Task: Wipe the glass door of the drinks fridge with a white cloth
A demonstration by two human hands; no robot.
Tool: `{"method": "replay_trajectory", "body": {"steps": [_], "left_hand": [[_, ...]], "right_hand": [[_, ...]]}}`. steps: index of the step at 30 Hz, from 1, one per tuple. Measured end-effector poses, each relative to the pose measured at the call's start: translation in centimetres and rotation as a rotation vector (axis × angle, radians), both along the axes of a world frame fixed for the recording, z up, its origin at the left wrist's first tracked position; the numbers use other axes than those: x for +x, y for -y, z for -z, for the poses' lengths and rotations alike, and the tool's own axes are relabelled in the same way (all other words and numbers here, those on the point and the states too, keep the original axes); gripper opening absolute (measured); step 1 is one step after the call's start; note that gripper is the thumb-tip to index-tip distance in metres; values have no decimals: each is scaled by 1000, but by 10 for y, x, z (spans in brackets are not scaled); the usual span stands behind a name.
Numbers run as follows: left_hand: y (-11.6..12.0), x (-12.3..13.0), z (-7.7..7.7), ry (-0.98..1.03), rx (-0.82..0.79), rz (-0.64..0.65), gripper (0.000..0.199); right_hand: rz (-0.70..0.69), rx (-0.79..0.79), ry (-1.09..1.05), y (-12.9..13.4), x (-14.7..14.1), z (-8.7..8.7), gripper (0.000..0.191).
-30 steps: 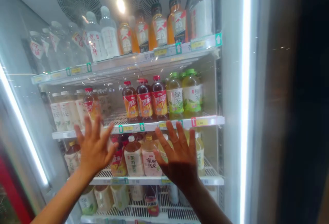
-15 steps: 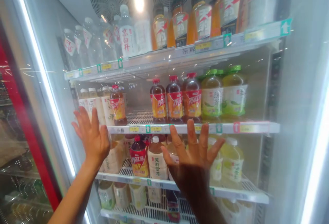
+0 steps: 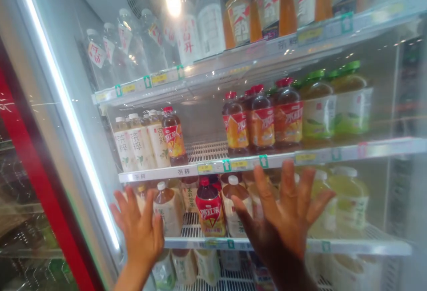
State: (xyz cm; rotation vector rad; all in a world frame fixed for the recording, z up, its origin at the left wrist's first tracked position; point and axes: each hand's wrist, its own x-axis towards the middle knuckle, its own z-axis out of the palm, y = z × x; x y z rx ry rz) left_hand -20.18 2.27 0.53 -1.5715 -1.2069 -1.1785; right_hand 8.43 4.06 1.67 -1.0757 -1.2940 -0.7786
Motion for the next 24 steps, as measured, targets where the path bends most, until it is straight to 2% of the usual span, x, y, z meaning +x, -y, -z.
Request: {"method": "replay_trajectory", "body": {"steps": [1, 2, 3, 4, 7, 8, 9, 10, 13, 14, 15, 16, 20, 21, 22, 24], "left_hand": [[2, 1, 16, -28, -16, 35, 90], [4, 2, 25, -58, -19, 48, 90], [4, 2, 26, -86, -18, 52, 90], [2, 0, 17, -109, -10, 45, 90], [-7, -1, -36, -101, 42, -12, 86], [-9, 2, -47, -71, 54, -20, 85], [-9, 8, -49, -47, 57, -19, 85], [-9, 16, -42, -38, 52, -4, 85], [-6, 49, 7, -166, 21, 88, 93], [-5, 61, 18, -227, 40, 103, 95], [-5, 73, 20, -252, 51, 113, 96], [-6, 86, 12, -270, 38, 124, 94], [-15, 138, -65, -190, 97, 122, 86], [-17, 150, -75, -179, 100, 118, 86], [-17, 162, -75, -192, 94, 121, 87], [-15, 182, -53, -304, 59, 151, 90]], "right_hand": [[7, -3, 1, 0, -1, 2, 77], [12, -4, 0, -1, -2, 4, 76], [16, -6, -1, -1, -4, 5, 77], [17, -6, -6, 0, -5, 5, 77], [22, 0, -30, 2, -8, 3, 76], [29, -4, -30, 3, -8, 3, 77], [39, -13, -22, 4, -8, 4, 77], [54, -22, -9, 4, -6, 5, 78], [103, -15, 70, 4, 9, 12, 78], [116, -7, 105, 3, 16, 13, 78], [129, -6, 137, 3, 24, 14, 78], [139, -7, 165, 2, 32, 13, 79], [128, -21, 208, 3, 62, 4, 79], [114, -25, 210, 4, 70, 3, 78], [99, -33, 211, 4, 78, 2, 77], [85, -42, 218, 5, 101, 0, 76]]}}
